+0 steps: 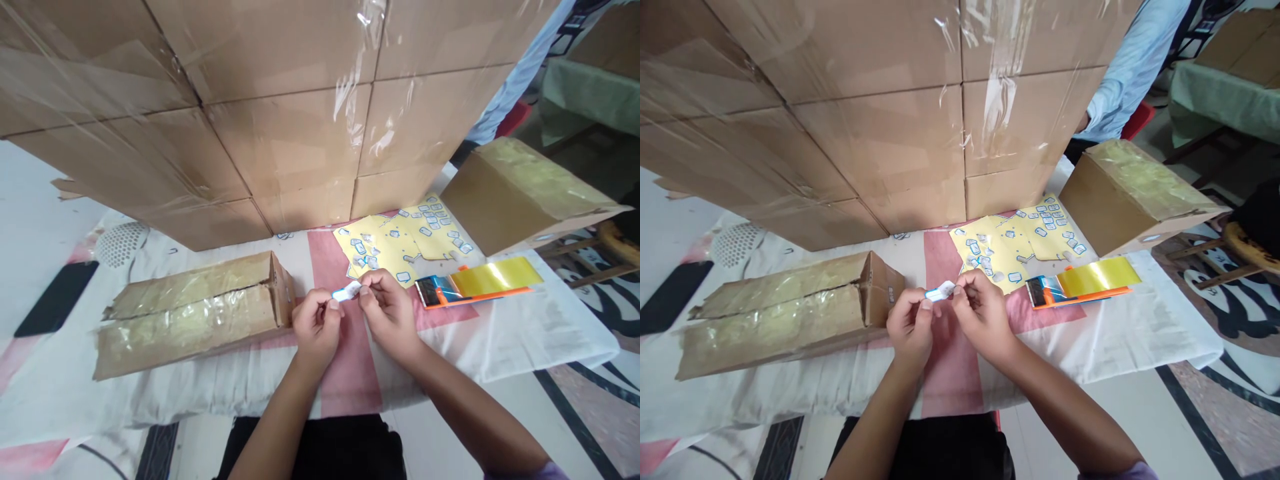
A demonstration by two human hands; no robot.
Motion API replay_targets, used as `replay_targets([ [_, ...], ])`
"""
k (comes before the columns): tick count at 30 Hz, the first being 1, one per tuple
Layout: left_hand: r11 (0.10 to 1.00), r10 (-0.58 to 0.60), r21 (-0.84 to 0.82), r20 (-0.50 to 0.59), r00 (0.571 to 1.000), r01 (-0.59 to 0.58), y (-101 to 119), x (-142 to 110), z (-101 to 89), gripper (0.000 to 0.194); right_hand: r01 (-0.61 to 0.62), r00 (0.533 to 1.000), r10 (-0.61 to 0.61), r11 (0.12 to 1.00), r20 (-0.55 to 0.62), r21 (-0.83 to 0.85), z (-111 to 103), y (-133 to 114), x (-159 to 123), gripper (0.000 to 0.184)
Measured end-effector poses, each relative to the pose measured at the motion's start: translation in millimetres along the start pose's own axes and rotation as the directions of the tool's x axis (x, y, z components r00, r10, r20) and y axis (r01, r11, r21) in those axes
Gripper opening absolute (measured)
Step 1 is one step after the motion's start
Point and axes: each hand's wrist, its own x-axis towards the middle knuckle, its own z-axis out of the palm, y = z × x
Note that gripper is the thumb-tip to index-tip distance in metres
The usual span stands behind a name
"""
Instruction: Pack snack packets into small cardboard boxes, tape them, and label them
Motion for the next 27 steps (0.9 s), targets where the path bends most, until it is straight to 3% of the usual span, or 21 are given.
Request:
replay_targets([
  [22,0.996,-0.082,-0.028,-0.027,0.996,0.082,-2.7,-0.2,2.3,0.027,0.003,0.999,-0.003,1.000,-0.042,-0.004,1.0,4.8,2.1,0.010],
  [27,0.989,-0.106,-0.108,-0.055,0.993,0.100,-3.0,0.6,3.0,0.025,-0.033,0.992,0.029,0.999,-0.121,-0.026,-3.7,3.2,6.4,0.016],
])
